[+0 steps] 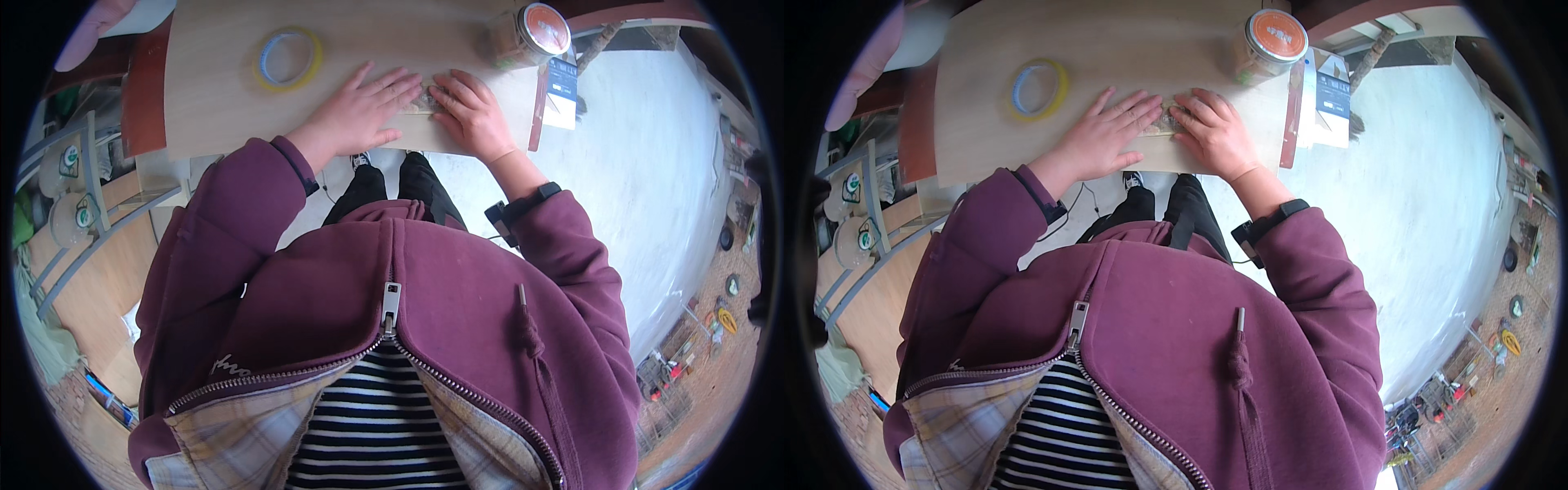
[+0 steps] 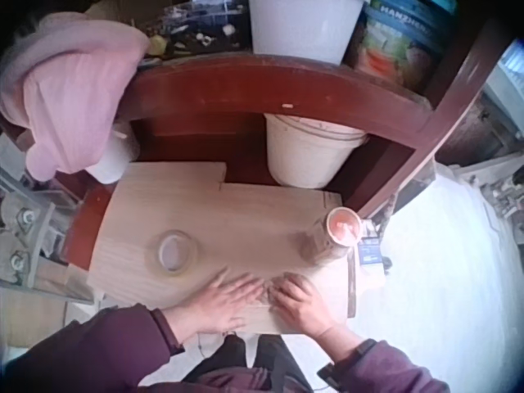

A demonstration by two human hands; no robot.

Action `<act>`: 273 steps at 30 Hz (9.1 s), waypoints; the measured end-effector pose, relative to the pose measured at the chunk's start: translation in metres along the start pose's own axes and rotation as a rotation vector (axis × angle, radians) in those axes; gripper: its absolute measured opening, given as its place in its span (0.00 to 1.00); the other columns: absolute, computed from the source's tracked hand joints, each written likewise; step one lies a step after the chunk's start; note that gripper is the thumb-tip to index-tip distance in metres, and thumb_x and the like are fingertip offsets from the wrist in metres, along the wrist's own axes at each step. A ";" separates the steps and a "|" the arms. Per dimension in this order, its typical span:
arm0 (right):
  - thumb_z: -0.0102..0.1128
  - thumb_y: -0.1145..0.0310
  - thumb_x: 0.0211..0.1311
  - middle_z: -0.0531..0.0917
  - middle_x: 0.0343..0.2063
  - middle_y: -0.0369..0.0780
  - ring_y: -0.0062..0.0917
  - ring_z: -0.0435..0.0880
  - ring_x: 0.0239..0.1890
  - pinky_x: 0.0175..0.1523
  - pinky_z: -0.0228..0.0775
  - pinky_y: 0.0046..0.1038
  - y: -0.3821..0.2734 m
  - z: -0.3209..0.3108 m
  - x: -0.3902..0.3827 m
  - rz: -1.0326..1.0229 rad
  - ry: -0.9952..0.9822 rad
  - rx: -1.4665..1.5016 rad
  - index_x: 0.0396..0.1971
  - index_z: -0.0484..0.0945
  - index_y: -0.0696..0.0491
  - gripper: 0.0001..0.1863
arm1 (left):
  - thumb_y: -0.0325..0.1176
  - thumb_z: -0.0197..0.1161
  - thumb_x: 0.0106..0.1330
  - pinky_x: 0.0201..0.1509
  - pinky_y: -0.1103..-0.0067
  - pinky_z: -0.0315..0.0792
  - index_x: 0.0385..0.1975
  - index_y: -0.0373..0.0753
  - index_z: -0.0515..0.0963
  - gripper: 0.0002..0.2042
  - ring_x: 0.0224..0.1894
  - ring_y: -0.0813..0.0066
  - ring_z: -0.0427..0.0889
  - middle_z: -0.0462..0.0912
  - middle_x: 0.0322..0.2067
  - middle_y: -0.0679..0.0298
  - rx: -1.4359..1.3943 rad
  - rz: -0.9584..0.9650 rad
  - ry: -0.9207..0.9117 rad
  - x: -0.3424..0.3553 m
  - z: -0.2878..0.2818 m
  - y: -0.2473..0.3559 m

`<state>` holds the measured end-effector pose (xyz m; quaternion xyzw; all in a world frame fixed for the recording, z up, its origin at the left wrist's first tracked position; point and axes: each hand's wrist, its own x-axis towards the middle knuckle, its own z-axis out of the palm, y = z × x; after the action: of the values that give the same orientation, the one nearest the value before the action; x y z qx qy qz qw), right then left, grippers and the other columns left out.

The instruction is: The person repeatedly applies clear adhesive tape to small rectangular paper items on a table, smoothing each piece and peeling off excess tape. The taped items are then placed into a small cylindrical container.

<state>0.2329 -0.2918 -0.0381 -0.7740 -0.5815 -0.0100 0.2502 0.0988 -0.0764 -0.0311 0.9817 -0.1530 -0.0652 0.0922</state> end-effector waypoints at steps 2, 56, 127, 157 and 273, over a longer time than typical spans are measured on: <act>0.66 0.64 0.52 0.77 0.54 0.36 0.37 0.70 0.60 0.65 0.63 0.40 -0.003 0.000 -0.002 0.019 -0.005 -0.036 0.50 0.80 0.51 0.22 | 0.51 0.55 0.66 0.75 0.57 0.39 0.72 0.45 0.52 0.37 0.74 0.70 0.49 0.52 0.72 0.66 -0.023 0.035 0.036 0.000 0.000 -0.003; 0.80 0.57 0.43 0.70 0.61 0.44 0.30 0.71 0.62 0.68 0.60 0.33 -0.102 -0.126 0.085 0.339 -0.067 1.189 0.65 0.62 0.62 0.50 | 0.23 0.63 0.60 0.73 0.57 0.48 0.41 0.38 0.77 0.10 0.64 0.59 0.70 0.81 0.50 0.60 -1.153 0.174 0.289 -0.080 -0.145 -0.005; 0.79 0.69 0.41 0.81 0.36 0.37 0.22 0.79 0.33 0.38 0.74 0.23 -0.127 -0.169 0.077 0.117 0.406 0.567 0.39 0.83 0.55 0.21 | 0.17 0.68 0.50 0.53 0.74 0.76 0.41 0.37 0.80 0.17 0.49 0.62 0.82 0.83 0.45 0.55 -0.711 0.070 0.597 -0.070 -0.175 0.009; 0.67 0.78 0.56 0.81 0.34 0.37 0.19 0.82 0.37 0.44 0.76 0.21 -0.125 -0.157 0.078 0.395 0.378 0.961 0.35 0.78 0.60 0.08 | 0.19 0.69 0.41 0.54 0.64 0.75 0.39 0.40 0.82 0.20 0.46 0.61 0.81 0.81 0.37 0.61 -0.101 0.130 0.824 -0.059 -0.185 0.017; 0.65 0.71 0.58 0.83 0.24 0.36 0.17 0.79 0.24 0.30 0.72 0.20 -0.001 -0.002 0.055 0.964 -0.184 0.742 0.31 0.81 0.60 0.07 | 0.51 0.66 0.58 0.38 0.71 0.75 0.29 0.40 0.84 0.17 0.31 0.64 0.83 0.85 0.28 0.59 -0.733 -0.867 -0.046 0.008 -0.018 -0.026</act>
<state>0.2501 -0.2433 -0.0194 -0.8089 -0.1499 0.3741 0.4281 0.1164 -0.0515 -0.0201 0.8569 0.2945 -0.1673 0.3885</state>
